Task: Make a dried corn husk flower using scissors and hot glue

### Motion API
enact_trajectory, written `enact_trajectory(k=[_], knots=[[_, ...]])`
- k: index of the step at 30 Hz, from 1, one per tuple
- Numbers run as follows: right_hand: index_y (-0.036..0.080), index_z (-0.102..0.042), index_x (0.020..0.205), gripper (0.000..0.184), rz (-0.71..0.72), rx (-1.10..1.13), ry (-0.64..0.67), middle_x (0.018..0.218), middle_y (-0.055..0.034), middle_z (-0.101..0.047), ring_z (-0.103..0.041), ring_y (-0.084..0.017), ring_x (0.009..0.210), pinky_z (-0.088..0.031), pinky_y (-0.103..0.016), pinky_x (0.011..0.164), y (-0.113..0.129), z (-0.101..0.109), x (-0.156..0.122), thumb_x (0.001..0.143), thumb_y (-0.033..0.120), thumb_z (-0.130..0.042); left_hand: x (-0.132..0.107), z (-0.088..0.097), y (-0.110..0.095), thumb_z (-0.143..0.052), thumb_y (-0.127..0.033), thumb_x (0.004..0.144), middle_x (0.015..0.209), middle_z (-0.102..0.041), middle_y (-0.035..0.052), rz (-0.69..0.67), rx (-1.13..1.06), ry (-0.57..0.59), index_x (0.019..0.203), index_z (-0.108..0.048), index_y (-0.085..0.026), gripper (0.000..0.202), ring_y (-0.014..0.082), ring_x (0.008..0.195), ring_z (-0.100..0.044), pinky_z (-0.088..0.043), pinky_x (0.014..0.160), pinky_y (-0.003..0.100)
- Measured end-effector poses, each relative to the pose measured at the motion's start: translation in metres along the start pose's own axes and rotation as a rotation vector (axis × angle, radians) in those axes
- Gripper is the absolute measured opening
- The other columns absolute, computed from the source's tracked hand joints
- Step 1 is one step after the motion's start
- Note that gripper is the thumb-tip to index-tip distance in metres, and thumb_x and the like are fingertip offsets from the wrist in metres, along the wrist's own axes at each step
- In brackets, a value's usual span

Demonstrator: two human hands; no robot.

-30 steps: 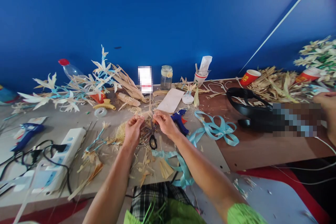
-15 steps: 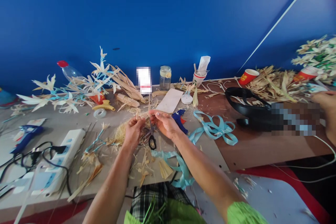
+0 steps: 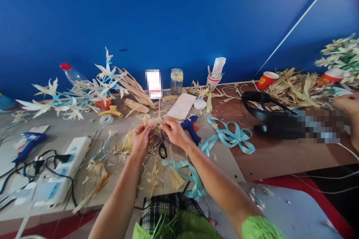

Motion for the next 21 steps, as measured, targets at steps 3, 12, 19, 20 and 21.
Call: enact_trajectory(k=[3, 12, 19, 20, 21], knots=[[0.019, -0.052, 0.064, 0.024, -0.046, 0.017, 0.021, 0.061, 0.0005, -0.049, -0.045, -0.013, 0.061, -0.036, -0.026, 0.062, -0.006, -0.002, 0.0, 0.086, 0.028, -0.048, 0.001, 0.001, -0.001, -0.078, -0.033, 0.06, 0.052, -0.048, -0.0068, -0.002, -0.017, -0.015, 0.061, -0.058, -0.015, 0.028, 0.0044, 0.046, -0.038, -0.033, 0.05, 0.02], [0.019, -0.051, 0.061, 0.033, -0.223, 0.264, 0.007, 0.057, 0.0016, -0.047, -0.041, -0.012, 0.056, -0.033, -0.026, 0.056, -0.028, -0.006, -0.001, 0.084, 0.043, -0.047, -0.001, -0.004, -0.002, -0.079, -0.038, 0.059, 0.06, -0.056, -0.003, 0.019, 0.09, 0.03, 0.07, -0.066, -0.013, 0.03, 0.0063, 0.051, -0.044, -0.036, 0.052, 0.02], [0.019, -0.051, 0.061, 0.033, -0.319, 0.462, 0.007, 0.057, 0.0026, -0.047, -0.041, -0.011, 0.057, -0.033, -0.025, 0.058, -0.035, -0.01, -0.002, 0.079, 0.047, -0.051, 0.001, -0.005, 0.004, -0.077, -0.036, 0.062, 0.061, -0.056, -0.0022, 0.034, 0.157, 0.081, 0.079, -0.069, -0.013, 0.03, 0.0077, 0.054, -0.047, -0.037, 0.054, 0.021], [0.019, -0.051, 0.061, 0.033, -0.318, 0.474, 0.009, 0.058, 0.0026, -0.046, -0.041, -0.011, 0.057, -0.033, -0.025, 0.059, -0.034, -0.01, -0.002, 0.079, 0.046, -0.051, 0.0, -0.006, 0.004, -0.077, -0.036, 0.062, 0.061, -0.057, -0.002, 0.032, 0.157, 0.086, 0.078, -0.069, -0.014, 0.029, 0.008, 0.055, -0.047, -0.037, 0.054, 0.021], [0.019, -0.051, 0.061, 0.033, -0.317, 0.477, 0.011, 0.058, 0.0026, -0.046, -0.041, -0.011, 0.057, -0.033, -0.026, 0.059, -0.034, -0.01, -0.002, 0.079, 0.046, -0.051, 0.0, -0.006, 0.003, -0.077, -0.035, 0.061, 0.062, -0.057, -0.0019, 0.031, 0.154, 0.086, 0.078, -0.068, -0.014, 0.029, 0.0082, 0.055, -0.048, -0.038, 0.054, 0.021]])
Point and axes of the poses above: each hand's wrist, its own x-axis towards the middle knuckle, its own z-axis out of the back of the hand, y = z × x, the point moved 9 cm from there along x, towards the middle knuckle
